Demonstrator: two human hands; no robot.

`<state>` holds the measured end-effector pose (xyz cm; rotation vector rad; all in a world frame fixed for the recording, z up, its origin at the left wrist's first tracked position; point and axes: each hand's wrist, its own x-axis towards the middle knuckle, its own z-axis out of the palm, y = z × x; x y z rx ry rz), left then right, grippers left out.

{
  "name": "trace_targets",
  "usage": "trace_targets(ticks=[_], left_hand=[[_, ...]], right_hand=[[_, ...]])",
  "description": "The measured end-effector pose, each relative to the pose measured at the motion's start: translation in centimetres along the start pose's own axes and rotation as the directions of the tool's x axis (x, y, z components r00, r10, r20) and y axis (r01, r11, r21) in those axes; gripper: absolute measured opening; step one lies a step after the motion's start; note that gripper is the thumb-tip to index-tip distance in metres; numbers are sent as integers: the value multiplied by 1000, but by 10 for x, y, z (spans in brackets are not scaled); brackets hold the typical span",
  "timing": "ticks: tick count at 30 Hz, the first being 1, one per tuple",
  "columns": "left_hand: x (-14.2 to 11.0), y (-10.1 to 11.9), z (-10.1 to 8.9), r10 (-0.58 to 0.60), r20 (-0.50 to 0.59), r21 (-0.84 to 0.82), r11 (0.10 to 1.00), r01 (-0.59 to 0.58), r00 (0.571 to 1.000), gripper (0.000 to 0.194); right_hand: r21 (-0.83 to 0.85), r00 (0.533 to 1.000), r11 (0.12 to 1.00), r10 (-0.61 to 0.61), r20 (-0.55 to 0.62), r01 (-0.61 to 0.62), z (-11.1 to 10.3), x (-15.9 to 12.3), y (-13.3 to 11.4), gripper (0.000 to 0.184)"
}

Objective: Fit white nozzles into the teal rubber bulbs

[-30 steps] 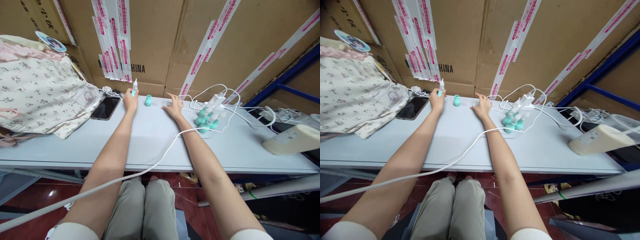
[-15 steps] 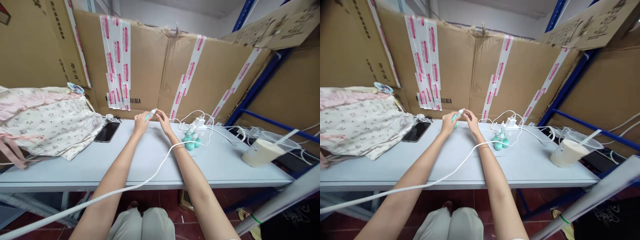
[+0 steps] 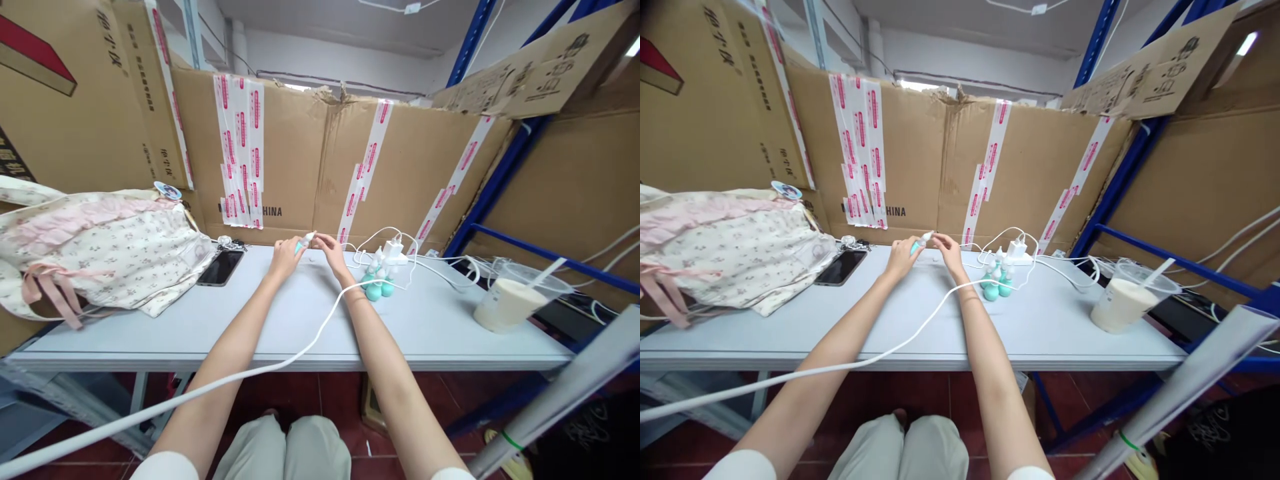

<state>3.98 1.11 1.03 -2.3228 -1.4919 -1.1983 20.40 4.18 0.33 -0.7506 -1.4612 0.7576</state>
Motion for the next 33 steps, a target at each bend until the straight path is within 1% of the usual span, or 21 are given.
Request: trace_targets(ticks=[1, 2, 3, 4, 5, 6, 8, 9, 10, 12, 14, 17, 20, 22, 27, 29, 33], left_hand=[[1, -3, -1, -24, -30, -10, 1000, 23, 999, 27], [2, -6, -2, -53, -62, -21, 998, 51, 997, 26], [3, -10, -3, -86, -92, -32, 996, 84, 992, 26], [4, -15, -4, -125, -122, -42, 992, 121, 985, 25], [5, -19, -6, -169, -153, -51, 985, 163, 974, 25], [6, -24, -7, -214, -182, -66, 976, 205, 960, 25], [8, -33, -10, -304, -236, -120, 952, 282, 923, 26], [9, -37, -11, -343, -258, -157, 938, 311, 903, 25], [9, -40, -12, -376, -275, -195, 923, 331, 885, 25], [10, -46, -12, -422, -298, -263, 899, 351, 856, 25], [11, -51, -11, -446, -310, -307, 883, 356, 839, 25], [11, -54, -10, -462, -315, -336, 871, 358, 829, 24], [11, -54, -10, -476, -313, -347, 863, 367, 822, 22], [12, -54, -11, -494, -302, -353, 852, 386, 815, 21], [13, -57, -10, -513, -304, -374, 839, 395, 803, 22], [13, -59, -9, -519, -308, -387, 834, 394, 797, 22], [13, -63, -7, -546, -291, -409, 813, 414, 786, 22]], right_hand=[[-83, 999, 997, 1, -41, -5, -3, -1, 4, 33], [-200, 996, 980, -5, -84, -12, -6, -3, 7, 32], [-344, 994, 939, -25, -109, -14, -9, -6, 10, 30], [-496, 993, 868, -56, -103, -3, -10, -9, 13, 28], [-635, 994, 772, -88, -63, 28, -10, -12, 14, 26], [-744, 994, 663, -113, 3, 77, -9, -16, 16, 24], [-864, 981, 466, -115, 156, 192, -2, -20, 17, 21], [-888, 973, 396, -99, 211, 233, 3, -21, 18, 20], [-902, 967, 349, -78, 244, 256, 8, -21, 18, 18], [-920, 964, 293, -33, 263, 261, 17, -19, 21, 14], [-937, 967, 251, 4, 253, 244, 24, -15, 24, 15], [-948, 961, 191, 58, 270, 255, 29, -10, 28, 16], [-948, 953, 163, 83, 290, 274, 31, -7, 29, 15], [-950, 959, 174, 67, 276, 261, 30, -6, 29, 15], [-956, 988, 253, 13, 153, 145, 24, 1, 28, 13], [-957, 989, 254, 11, 148, 140, 22, 5, 30, 12], [-958, 984, 229, 14, 180, 172, 25, 8, 35, 11]])
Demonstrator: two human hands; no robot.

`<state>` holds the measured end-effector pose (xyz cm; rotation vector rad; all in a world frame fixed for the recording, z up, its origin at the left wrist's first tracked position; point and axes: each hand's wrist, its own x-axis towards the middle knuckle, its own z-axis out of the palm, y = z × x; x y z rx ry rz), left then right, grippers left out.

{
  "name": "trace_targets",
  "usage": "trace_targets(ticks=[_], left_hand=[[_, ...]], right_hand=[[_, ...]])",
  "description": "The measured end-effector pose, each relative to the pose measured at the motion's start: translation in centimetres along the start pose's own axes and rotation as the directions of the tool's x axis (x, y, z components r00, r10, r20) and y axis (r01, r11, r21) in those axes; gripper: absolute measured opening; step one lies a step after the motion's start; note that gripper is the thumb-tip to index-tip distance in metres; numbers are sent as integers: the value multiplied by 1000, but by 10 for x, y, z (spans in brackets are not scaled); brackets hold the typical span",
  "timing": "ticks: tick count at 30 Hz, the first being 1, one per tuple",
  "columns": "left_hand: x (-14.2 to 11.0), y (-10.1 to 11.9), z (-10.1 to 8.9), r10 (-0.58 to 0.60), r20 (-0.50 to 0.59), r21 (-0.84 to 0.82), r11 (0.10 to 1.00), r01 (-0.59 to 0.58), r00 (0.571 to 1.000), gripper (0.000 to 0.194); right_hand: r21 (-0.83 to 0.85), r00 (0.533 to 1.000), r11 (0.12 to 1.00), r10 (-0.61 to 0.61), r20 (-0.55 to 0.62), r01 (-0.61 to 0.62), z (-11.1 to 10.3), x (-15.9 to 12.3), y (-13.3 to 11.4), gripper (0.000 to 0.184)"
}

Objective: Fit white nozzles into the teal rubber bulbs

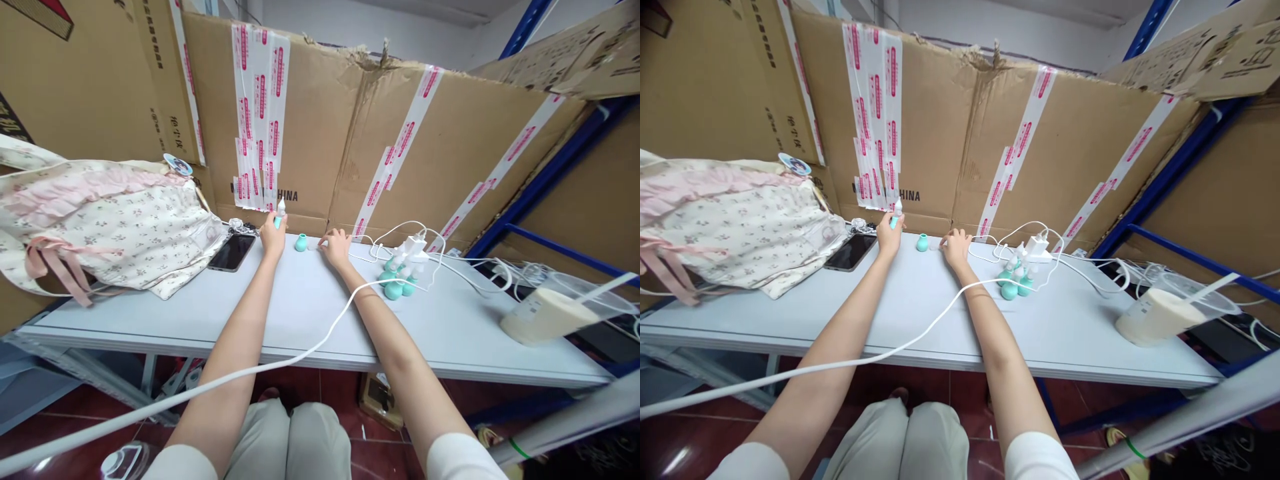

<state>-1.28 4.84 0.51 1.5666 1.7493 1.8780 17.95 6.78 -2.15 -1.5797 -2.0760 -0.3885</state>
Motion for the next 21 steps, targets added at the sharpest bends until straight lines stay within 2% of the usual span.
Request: trace_targets(ticks=[7, 14, 18, 21], left_hand=[[5, 0, 2, -58, -25, -50, 997, 57, 998, 23], [3, 3, 3, -57, 7, -7, 998, 57, 998, 21], [0, 5, 3, -47, 21, 5, 999, 46, 999, 20], [-4, 9, 5, -5, 40, 10, 1000, 4, 999, 21]], right_hand=[[0, 1000, 1000, -15, -14, 15, 11, -4, -3, 13], [42, 998, 998, -56, 23, 55, 8, -7, 4, 17], [70, 1000, 997, -7, -12, 8, 2, -11, 3, 21], [160, 994, 986, 69, -88, -54, -9, -13, 0, 23]])
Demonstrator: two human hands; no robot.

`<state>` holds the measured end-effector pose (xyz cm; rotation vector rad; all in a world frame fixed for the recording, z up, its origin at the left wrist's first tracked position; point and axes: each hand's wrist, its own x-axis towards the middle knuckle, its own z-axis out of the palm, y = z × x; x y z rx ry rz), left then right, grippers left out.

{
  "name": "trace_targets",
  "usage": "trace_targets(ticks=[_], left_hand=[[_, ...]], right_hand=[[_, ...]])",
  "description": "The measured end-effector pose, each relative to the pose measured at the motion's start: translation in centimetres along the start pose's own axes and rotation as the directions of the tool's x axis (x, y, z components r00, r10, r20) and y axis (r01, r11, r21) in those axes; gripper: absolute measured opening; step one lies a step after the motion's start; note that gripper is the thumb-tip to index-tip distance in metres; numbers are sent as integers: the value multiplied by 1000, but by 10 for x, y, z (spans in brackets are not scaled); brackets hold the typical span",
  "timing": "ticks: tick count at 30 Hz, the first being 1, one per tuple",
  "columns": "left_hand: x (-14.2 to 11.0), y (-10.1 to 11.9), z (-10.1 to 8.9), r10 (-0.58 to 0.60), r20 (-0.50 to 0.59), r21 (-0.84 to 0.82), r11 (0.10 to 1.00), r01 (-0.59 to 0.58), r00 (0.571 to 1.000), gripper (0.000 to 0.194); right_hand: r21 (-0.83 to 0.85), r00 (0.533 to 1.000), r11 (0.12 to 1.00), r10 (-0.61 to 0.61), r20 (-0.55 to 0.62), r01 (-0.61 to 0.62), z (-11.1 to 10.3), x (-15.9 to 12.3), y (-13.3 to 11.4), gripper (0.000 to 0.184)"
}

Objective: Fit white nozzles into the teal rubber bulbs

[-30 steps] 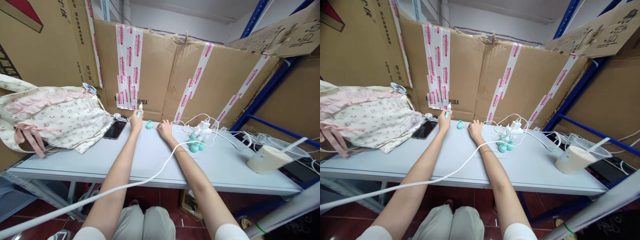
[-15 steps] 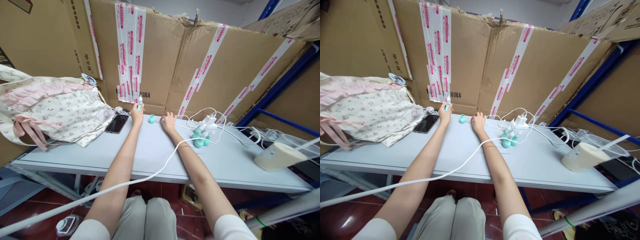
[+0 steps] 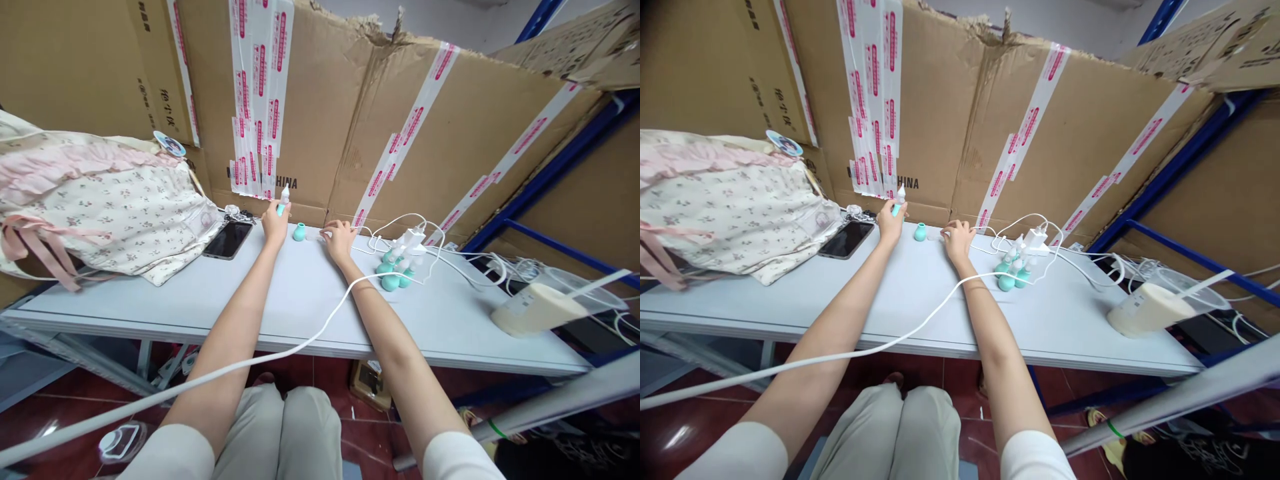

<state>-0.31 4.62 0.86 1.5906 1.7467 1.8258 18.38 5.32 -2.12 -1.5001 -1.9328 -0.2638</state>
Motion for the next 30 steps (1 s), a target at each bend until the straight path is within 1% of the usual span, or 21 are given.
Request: trace_targets(ticks=[2, 4, 5, 6, 8, 9, 10, 12, 13, 15, 17, 19, 21, 23, 26, 28, 30], left_hand=[[-4, 4, 2, 54, 33, 36, 998, -55, 998, 22], [-10, 9, 4, 140, 117, 85, 985, -150, 983, 22], [-13, 12, 5, 197, 187, 105, 970, -219, 962, 22], [-17, 15, 6, 254, 268, 120, 948, -294, 929, 23], [-26, 20, 8, 339, 417, 140, 893, -428, 843, 25], [-30, 22, 9, 363, 464, 150, 867, -475, 808, 27], [-33, 23, 9, 377, 491, 164, 845, -509, 785, 28], [-37, 25, 8, 389, 526, 190, 813, -550, 757, 29], [-37, 26, 7, 392, 551, 194, 799, -569, 737, 30], [-34, 27, 4, 389, 621, 184, 771, -609, 680, 31], [-31, 28, -1, 377, 683, 175, 747, -642, 625, 32], [-30, 28, -6, 372, 713, 180, 722, -668, 594, 32], [-31, 25, -8, 376, 715, 187, 709, -680, 590, 31], [-35, 20, -7, 388, 695, 183, 719, -671, 605, 31], [-39, 11, -4, 395, 666, 159, 754, -637, 633, 32], [-41, 9, -3, 403, 664, 146, 757, -637, 631, 31], [-42, 9, -4, 414, 647, 150, 754, -639, 640, 31]], right_hand=[[127, 997, 991, 41, -60, -33, -9, 2, -5, 28], [335, 996, 942, 50, -75, -22, -19, 7, -9, 35], [449, 997, 893, 37, -60, -6, -24, 9, -11, 39], [553, 999, 833, 19, -41, 7, -28, 11, -12, 43], [700, 1000, 714, -2, -11, 10, -35, 14, -11, 44], [746, 1000, 666, 2, -7, 4, -37, 14, -10, 44], [782, 1000, 623, 12, -4, -4, -39, 14, -8, 43], [836, 1000, 547, 14, 21, -25, -41, 12, -4, 45], [851, 999, 523, -6, 47, -37, -42, 10, -1, 46], [851, 993, 523, -61, 99, -53, -43, 8, 2, 44], [815, 987, 577, -103, 123, -41, -45, 6, 4, 36], [770, 984, 638, -130, 125, -13, -46, 4, 4, 32], [734, 984, 679, -140, 114, 12, -47, 2, 2, 27], [718, 988, 695, -134, 82, 35, -47, -2, -1, 23], [711, 993, 700, -113, 19, 66, -44, -11, -5, 18], [713, 997, 698, -81, -11, 65, -42, -16, -8, 18], [732, 999, 680, -25, -29, 38, -41, -20, -12, 19]])
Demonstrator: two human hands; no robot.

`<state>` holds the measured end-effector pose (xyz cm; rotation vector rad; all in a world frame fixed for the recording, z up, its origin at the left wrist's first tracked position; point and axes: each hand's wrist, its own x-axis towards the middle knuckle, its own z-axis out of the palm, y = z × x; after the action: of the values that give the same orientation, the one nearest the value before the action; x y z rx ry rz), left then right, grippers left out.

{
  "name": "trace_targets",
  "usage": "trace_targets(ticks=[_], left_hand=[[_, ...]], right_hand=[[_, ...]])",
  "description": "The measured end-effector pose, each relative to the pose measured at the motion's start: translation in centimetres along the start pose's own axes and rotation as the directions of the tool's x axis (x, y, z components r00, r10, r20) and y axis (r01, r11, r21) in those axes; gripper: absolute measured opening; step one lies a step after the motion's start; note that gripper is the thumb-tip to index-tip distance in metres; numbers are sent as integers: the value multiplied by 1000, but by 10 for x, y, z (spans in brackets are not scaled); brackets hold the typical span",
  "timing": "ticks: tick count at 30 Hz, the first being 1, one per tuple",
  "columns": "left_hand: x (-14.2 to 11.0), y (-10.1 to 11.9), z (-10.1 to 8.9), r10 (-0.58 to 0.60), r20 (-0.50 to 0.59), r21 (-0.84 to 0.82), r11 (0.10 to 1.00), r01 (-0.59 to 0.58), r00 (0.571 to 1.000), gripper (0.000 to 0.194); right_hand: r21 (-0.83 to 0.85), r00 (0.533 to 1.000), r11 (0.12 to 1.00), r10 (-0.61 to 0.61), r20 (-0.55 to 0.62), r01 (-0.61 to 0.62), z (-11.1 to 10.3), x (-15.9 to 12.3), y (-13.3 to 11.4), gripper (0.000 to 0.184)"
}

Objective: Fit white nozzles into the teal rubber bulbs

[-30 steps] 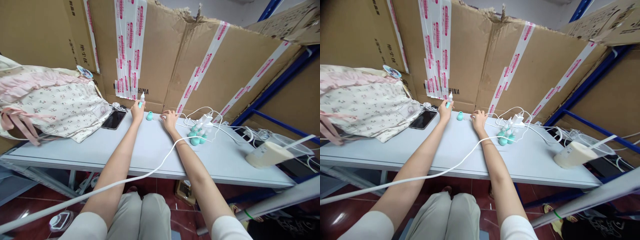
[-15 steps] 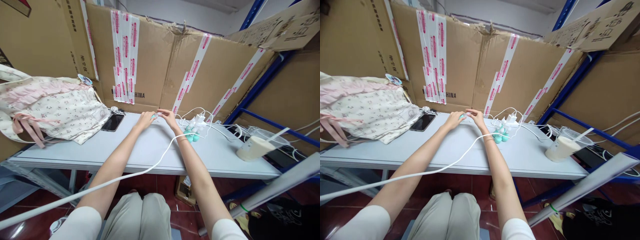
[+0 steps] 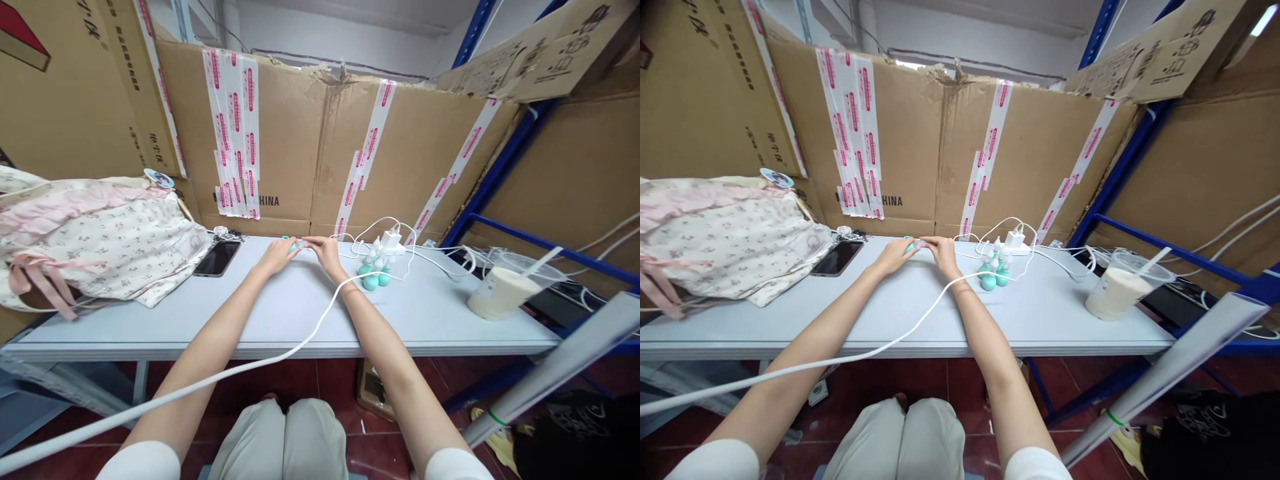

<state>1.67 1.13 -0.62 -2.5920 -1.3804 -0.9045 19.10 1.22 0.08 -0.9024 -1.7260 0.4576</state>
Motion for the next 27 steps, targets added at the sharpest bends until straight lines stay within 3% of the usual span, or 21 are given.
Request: trace_targets(ticks=[5, 8, 11, 14, 18, 21, 24, 27], left_hand=[[-1, 6, -4, -91, -62, -79, 993, 86, 994, 30], [1, 6, -3, -158, -99, -197, 971, 136, 982, 25], [3, 3, -1, -202, -71, -302, 938, 171, 977, 18], [4, 2, 2, -208, -41, -335, 924, 183, 977, 19], [5, 8, 6, -228, -109, -441, 883, 158, 968, 28], [7, 13, 7, -234, -142, -507, 852, 133, 962, 30], [8, 15, 5, -237, -139, -474, 869, 145, 961, 27], [8, 12, 3, -267, -117, -431, 881, 193, 957, 22]], right_hand=[[189, 976, 969, 181, -117, -157, 4, 2, -6, 25], [388, 960, 885, 279, 4, -259, 3, 3, -6, 32], [505, 946, 801, 274, 170, -323, 3, 1, -2, 34], [501, 936, 792, 271, 225, -350, 6, 0, 5, 36], [439, 920, 810, 315, 234, -389, 12, -2, 11, 38], [472, 904, 772, 349, 246, -426, 16, -4, 12, 35], [536, 904, 728, 362, 228, -427, 21, -6, 13, 33], [526, 917, 753, 358, 177, -395, 24, -6, 12, 32]])
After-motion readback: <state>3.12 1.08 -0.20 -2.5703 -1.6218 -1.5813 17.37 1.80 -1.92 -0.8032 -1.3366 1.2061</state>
